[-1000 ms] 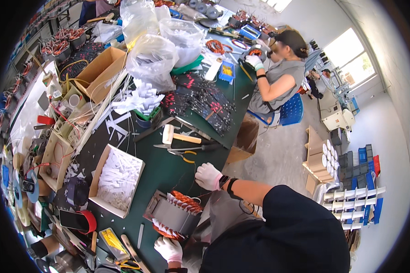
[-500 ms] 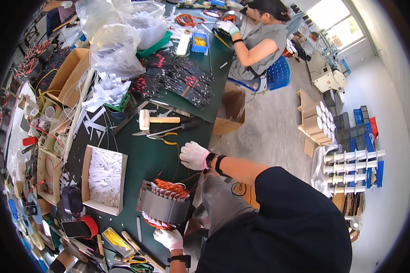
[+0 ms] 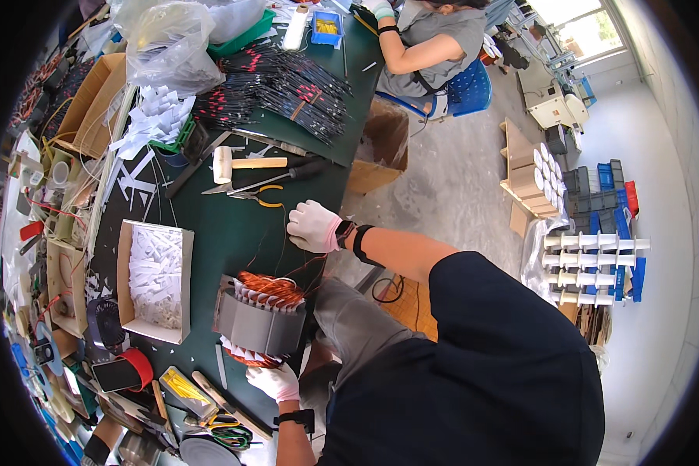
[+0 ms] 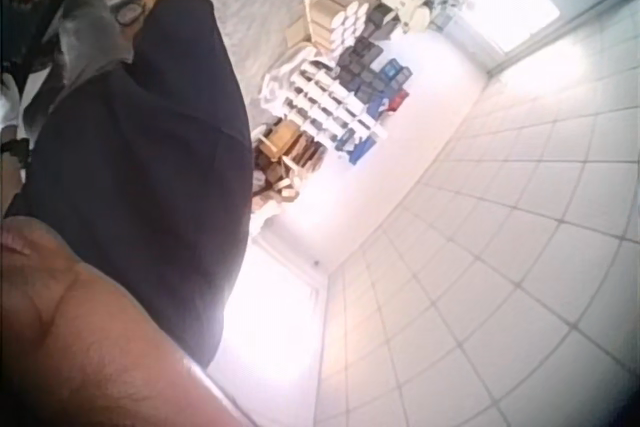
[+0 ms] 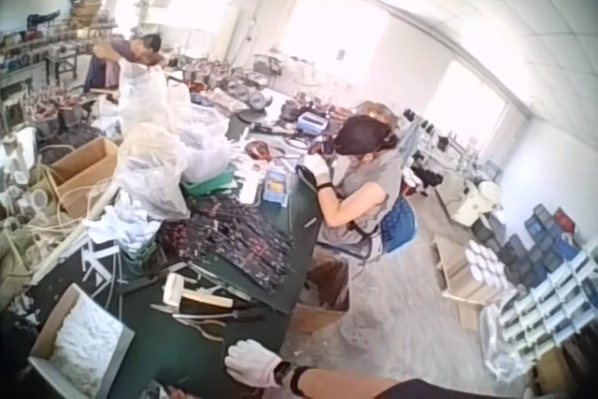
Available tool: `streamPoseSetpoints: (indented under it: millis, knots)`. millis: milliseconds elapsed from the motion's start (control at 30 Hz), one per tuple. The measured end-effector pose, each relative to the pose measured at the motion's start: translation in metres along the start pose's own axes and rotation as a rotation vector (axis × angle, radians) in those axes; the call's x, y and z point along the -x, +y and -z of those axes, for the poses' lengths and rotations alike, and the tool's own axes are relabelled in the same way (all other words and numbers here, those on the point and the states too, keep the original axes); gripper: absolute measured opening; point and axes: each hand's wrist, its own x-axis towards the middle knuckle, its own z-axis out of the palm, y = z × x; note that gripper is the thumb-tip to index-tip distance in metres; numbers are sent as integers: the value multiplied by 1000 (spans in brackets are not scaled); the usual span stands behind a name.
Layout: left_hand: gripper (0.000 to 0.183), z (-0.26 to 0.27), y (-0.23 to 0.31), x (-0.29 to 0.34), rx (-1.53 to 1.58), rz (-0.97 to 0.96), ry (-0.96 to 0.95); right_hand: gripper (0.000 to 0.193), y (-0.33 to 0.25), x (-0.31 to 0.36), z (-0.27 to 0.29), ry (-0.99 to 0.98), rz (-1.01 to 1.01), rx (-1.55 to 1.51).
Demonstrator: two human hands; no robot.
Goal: Assembling the internal copper winding components of an electric motor stator using various hand tools.
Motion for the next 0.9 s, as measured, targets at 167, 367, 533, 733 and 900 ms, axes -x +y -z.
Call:
streamPoseSetpoints:
  millis: [167, 367, 533, 733, 900]
  knots:
    - [43, 5, 0, 2, -8, 87, -16, 24, -9, -11, 7, -95, -14, 15]
    - [67, -3, 6, 0, 59, 135, 14, 25, -6, -15, 20, -237, -63, 100]
    - [78, -8, -7, 4, 5, 76, -235, 21, 6, -3, -9, -39, 7, 33]
    - [65, -3, -9, 2, 9, -105, 12, 23, 5, -1, -18, 28, 28, 28]
    - [55, -5, 3, 4, -142, 85, -39, 21, -3, 0, -19, 28, 4, 84]
